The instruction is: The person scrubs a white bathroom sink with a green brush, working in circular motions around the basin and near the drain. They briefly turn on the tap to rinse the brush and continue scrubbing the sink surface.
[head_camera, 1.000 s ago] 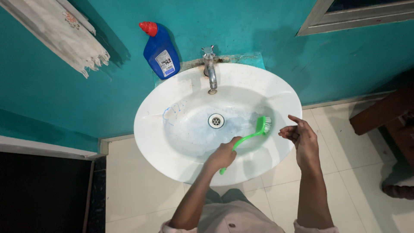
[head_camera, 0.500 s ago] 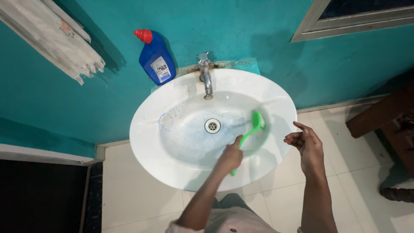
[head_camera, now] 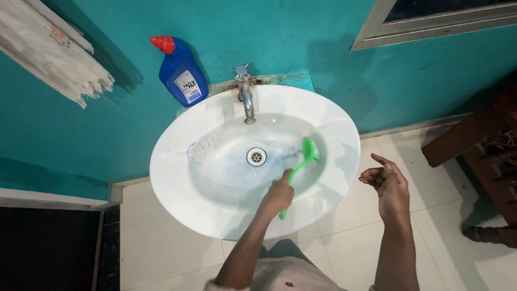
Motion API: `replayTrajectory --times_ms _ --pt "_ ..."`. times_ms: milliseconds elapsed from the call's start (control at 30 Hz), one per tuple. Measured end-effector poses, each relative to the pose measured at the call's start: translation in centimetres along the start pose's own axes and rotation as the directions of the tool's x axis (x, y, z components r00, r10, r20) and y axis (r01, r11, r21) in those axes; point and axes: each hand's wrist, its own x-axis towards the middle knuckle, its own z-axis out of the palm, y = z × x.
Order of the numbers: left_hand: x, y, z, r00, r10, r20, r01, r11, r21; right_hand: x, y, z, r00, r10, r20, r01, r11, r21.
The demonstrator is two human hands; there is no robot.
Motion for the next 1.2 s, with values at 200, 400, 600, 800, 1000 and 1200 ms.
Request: replayTrajectory --times_ms 200,400,600,800,1000,1200 --pt "1.8 0.1 -1.5 0.984 -0.138 -0.113 0.136 0.990 -0.021 1.2 -0.1 1.5 0.998 -0.047 0.045 0.047 0.999 0.001" --pt "-1.7 -1.2 -1.3 0.997 0.071 0.040 -0.079 0.960 0.268 1.1 0.4 2.7 0.991 -0.048 0.127 0.044 0.998 0.039" --pt "4.3 0.8 -1.0 0.981 0.014 -0.193 0.054 0.939 0.340 1.2 -0.3 2.9 0.996 -0.026 0.084 0.025 1.000 0.018" --pt "3.6 -0.8 0.2 0.999 0.019 -0.028 -0.007 0.930 0.368 0.6 -0.1 3.7 0.993 -0.036 0.112 0.033 0.999 0.021" --pt "3.3 0.8 3.0 0.966 0.009 -0.258 0.095 0.917 0.386 0.3 0.3 4.3 0.992 0.013 0.126 -0.015 1.000 0.018" --pt "2.5 2.3 1.5 0.981 -0.047 -0.189 0.100 0.953 0.286 -0.2 0.5 3.6 0.990 -0.018 0.141 0.017 1.000 0.011"
